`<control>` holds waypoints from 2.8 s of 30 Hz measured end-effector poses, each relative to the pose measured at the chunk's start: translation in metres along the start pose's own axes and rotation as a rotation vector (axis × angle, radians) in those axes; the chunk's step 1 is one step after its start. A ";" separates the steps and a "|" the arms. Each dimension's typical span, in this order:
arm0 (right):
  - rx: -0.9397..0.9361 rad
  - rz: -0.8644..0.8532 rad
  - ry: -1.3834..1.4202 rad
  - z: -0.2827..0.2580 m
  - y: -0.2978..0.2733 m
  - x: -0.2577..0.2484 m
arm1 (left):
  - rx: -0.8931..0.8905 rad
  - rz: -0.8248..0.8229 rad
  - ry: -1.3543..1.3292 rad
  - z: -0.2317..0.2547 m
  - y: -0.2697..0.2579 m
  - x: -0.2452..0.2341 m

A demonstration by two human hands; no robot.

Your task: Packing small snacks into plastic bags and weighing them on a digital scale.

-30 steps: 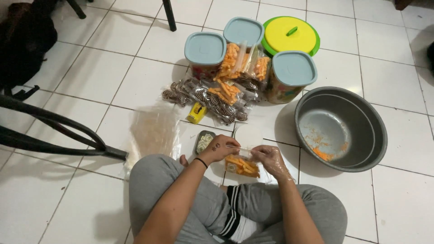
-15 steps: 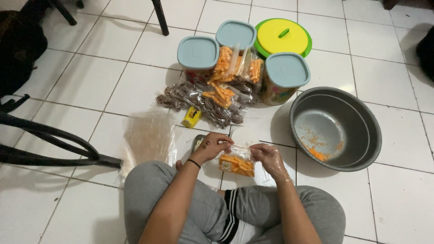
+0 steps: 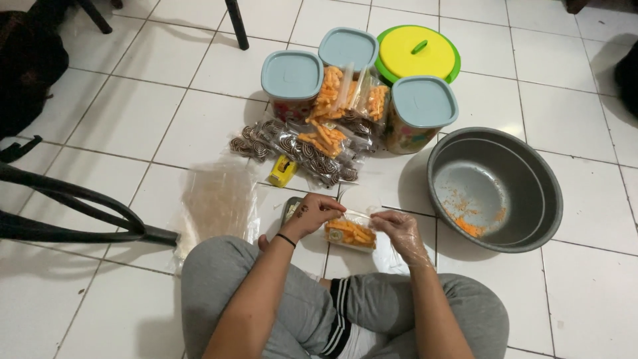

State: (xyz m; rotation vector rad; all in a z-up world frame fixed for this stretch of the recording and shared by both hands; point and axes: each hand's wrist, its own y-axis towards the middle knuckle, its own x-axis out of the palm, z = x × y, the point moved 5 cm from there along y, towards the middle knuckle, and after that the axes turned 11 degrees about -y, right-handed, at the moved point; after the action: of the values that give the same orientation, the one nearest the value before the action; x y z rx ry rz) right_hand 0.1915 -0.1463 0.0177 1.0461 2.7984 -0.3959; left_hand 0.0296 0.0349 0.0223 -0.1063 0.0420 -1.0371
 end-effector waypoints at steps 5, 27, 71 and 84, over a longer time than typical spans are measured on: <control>0.027 -0.012 -0.124 -0.011 -0.005 0.003 | -0.054 -0.024 -0.018 0.009 -0.003 0.003; -0.170 -0.215 -0.656 -0.022 -0.015 0.038 | -0.228 -0.028 0.750 0.087 -0.029 -0.083; -0.609 -0.336 -1.317 0.004 0.109 0.177 | -0.505 0.757 0.003 -0.177 0.084 -0.186; -0.749 -0.404 -1.417 -0.019 0.129 0.251 | -0.571 0.853 -0.001 -0.151 0.060 -0.183</control>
State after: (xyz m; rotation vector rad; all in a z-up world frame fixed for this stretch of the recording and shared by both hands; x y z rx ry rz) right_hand 0.0873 0.1091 -0.0422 -0.0794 1.5334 -0.0219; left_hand -0.0244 0.2123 -0.1371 -0.5570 0.3529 -0.1477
